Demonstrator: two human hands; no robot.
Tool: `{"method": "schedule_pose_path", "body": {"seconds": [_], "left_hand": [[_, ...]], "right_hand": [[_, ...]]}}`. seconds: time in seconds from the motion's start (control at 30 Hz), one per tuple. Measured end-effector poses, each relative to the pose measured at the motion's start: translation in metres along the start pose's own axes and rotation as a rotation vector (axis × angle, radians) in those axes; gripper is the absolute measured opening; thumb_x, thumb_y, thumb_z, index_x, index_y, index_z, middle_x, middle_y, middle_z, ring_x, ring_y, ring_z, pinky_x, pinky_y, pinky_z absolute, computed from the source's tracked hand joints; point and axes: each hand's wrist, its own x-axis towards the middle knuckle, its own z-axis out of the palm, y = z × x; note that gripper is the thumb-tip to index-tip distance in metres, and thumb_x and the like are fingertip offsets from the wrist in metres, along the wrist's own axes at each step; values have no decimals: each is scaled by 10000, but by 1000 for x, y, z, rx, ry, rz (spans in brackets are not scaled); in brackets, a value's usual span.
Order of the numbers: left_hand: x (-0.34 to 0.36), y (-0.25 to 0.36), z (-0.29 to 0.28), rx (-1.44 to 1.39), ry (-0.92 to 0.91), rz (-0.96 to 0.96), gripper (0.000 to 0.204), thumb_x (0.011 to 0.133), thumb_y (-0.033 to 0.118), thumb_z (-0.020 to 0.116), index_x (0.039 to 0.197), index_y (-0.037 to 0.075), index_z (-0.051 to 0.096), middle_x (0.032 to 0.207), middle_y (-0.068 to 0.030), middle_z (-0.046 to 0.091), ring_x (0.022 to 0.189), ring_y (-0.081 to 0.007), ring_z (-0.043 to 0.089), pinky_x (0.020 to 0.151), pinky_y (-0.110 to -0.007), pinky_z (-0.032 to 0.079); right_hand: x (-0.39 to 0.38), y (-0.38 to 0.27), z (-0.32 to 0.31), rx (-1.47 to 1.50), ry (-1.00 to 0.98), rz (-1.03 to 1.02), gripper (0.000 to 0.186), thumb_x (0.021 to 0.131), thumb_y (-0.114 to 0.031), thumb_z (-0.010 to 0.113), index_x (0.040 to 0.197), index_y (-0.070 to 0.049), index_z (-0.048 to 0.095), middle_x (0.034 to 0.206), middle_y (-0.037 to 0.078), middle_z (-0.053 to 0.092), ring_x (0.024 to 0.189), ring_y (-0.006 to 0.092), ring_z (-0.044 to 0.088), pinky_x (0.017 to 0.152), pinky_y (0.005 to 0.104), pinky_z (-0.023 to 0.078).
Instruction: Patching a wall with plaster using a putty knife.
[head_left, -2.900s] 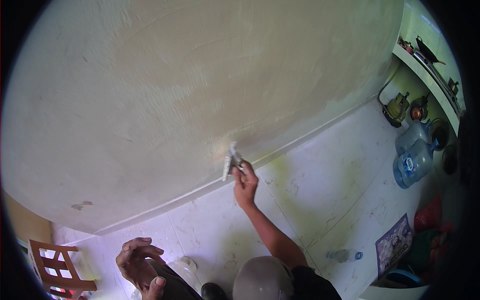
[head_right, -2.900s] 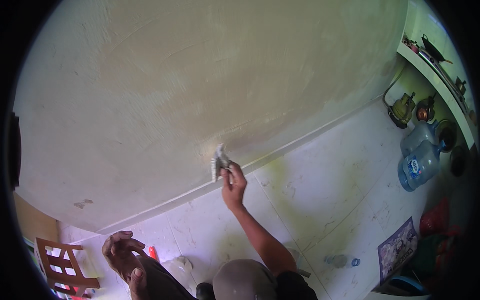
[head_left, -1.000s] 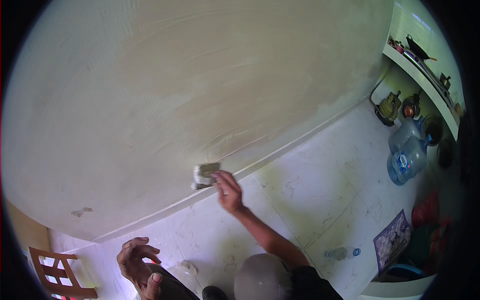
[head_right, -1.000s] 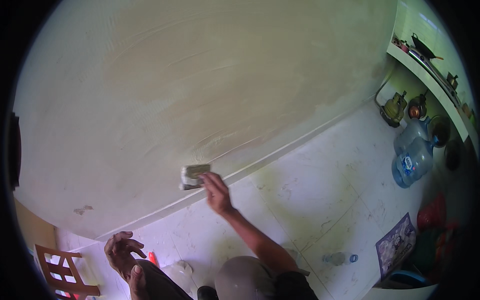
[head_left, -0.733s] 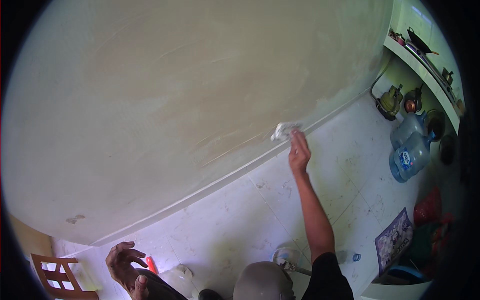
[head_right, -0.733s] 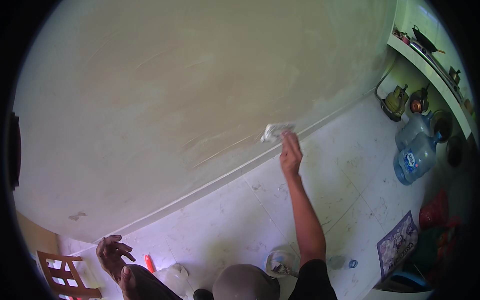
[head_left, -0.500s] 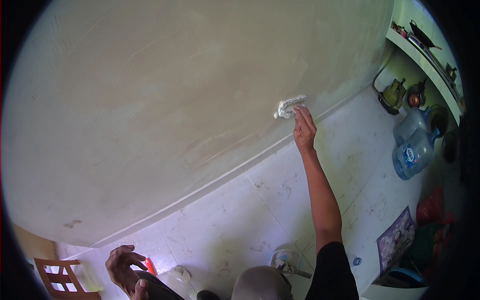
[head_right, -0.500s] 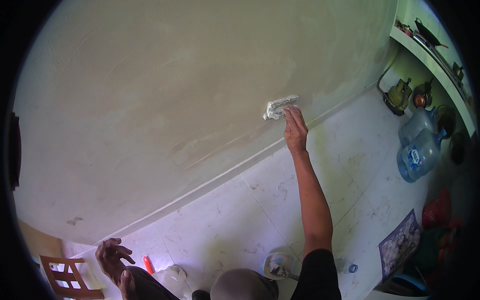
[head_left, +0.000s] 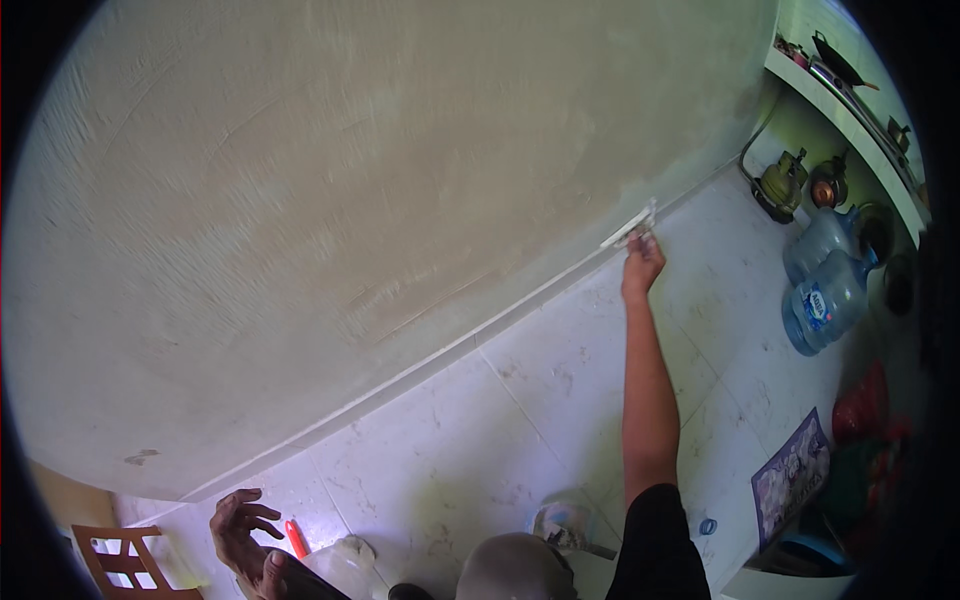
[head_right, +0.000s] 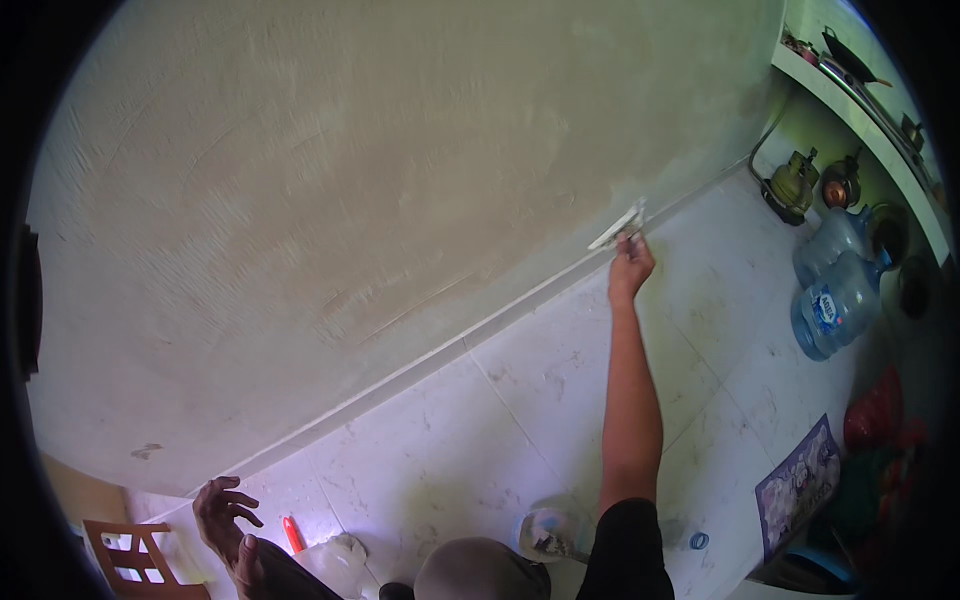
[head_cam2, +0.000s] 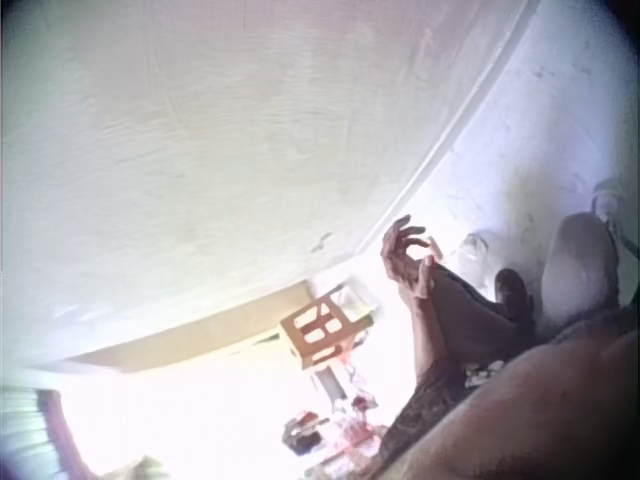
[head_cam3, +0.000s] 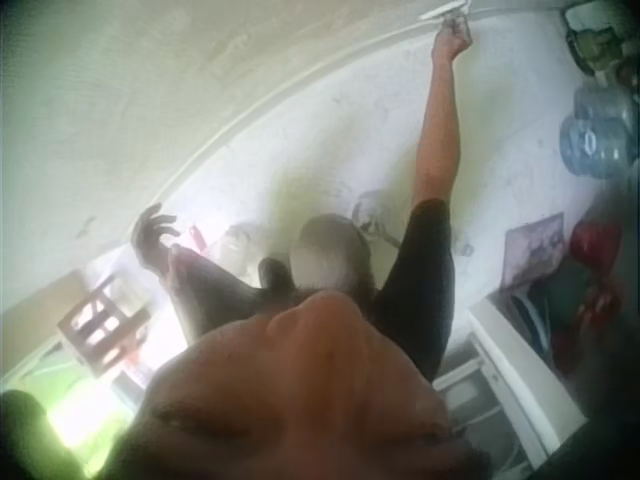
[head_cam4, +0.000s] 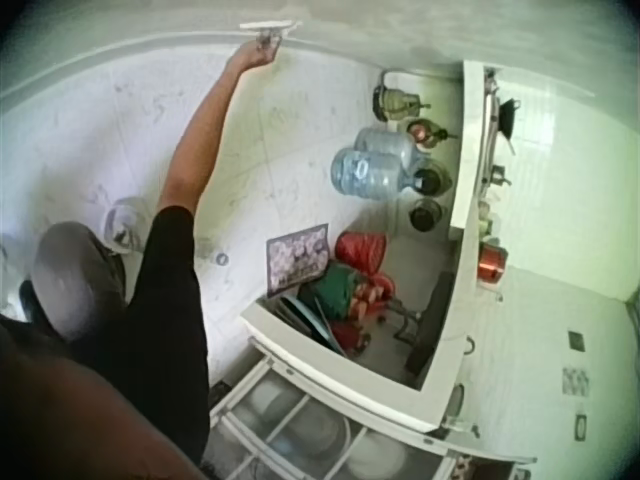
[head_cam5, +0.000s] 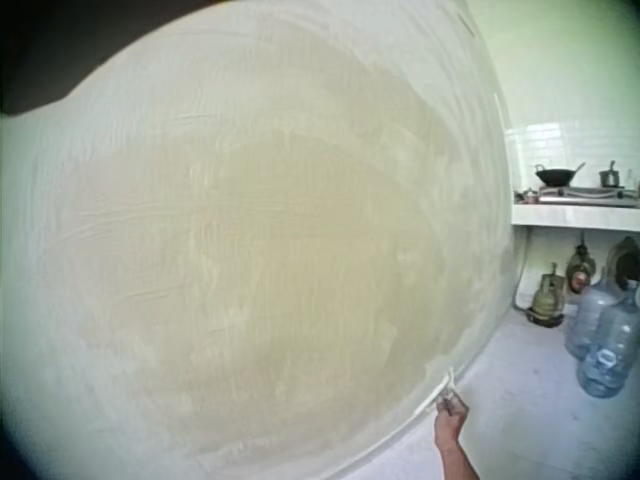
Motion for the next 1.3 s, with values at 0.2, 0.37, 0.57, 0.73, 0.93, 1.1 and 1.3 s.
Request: {"method": "schedule_pose_path", "body": {"seconds": [0.2, 0.37, 0.57, 0.73, 0.93, 1.1, 1.3], "left_hand": [[0, 1, -22, 107, 94, -70, 924, 776, 551, 731, 1427, -20, 409, 1168, -213, 571, 785, -197, 616, 506, -229, 482], [-2, 8, -15, 56, 86, -37, 913, 771, 560, 739, 1412, -9, 424, 1162, -214, 569, 779, -199, 625, 500, -230, 488], [-7, 26, -11, -20, 71, -12, 892, 762, 574, 751, 1367, -4, 442, 1150, -217, 564, 759, -207, 634, 498, -239, 493], [-14, 26, -26, -84, 69, 56, 886, 769, 577, 746, 1381, 18, 432, 1134, -221, 564, 743, -210, 628, 504, -246, 494], [-23, 36, -36, -177, 113, 66, 885, 762, 561, 754, 1391, 35, 421, 1137, -222, 568, 746, -211, 631, 515, -253, 494], [-27, 42, -49, -225, 116, 78, 880, 752, 534, 768, 1390, 37, 422, 1143, -221, 569, 750, -214, 635, 522, -261, 496], [-29, 38, -59, -278, 108, 129, 886, 744, 521, 778, 1397, 42, 419, 1157, -225, 567, 755, -222, 638, 526, -259, 494]], "right_hand": [[46, -31, 27, 82, -180, 39, 339, 950, -51, 662, 1260, 78, 613, 1117, 100, 700, 991, 158, 637, 914, 276, 483], [0, -66, 53, -14, -211, -15, 336, 954, -50, 657, 1262, 76, 612, 1129, 106, 694, 1007, 152, 635, 902, 280, 491], [-59, -118, 75, -28, -289, -137, 275, 955, -49, 654, 1203, 67, 630, 1087, 89, 672, 981, 143, 628, 851, 263, 511], [-128, -146, 109, -25, -274, -199, 279, 947, -88, 672, 1181, 59, 636, 1070, 116, 645, 958, 201, 653, 823, 309, 545], [-226, -173, 143, -177, -242, -322, 293, 922, -129, 694, 1111, 90, 649, 1030, 223, 661, 938, 372, 653, 828, 406, 521], [-318, -204, 176, -242, -238, -375, 300, 898, -124, 729, 1074, 109, 660, 1034, 252, 672, 948, 409, 662, 842, 420, 533], [-396, -218, 185, -79, -462, -443, 290, 871, -31, 722, 1135, 66, 655, 1080, 230, 667, 974, 395, 666, 847, 409, 542]]}}
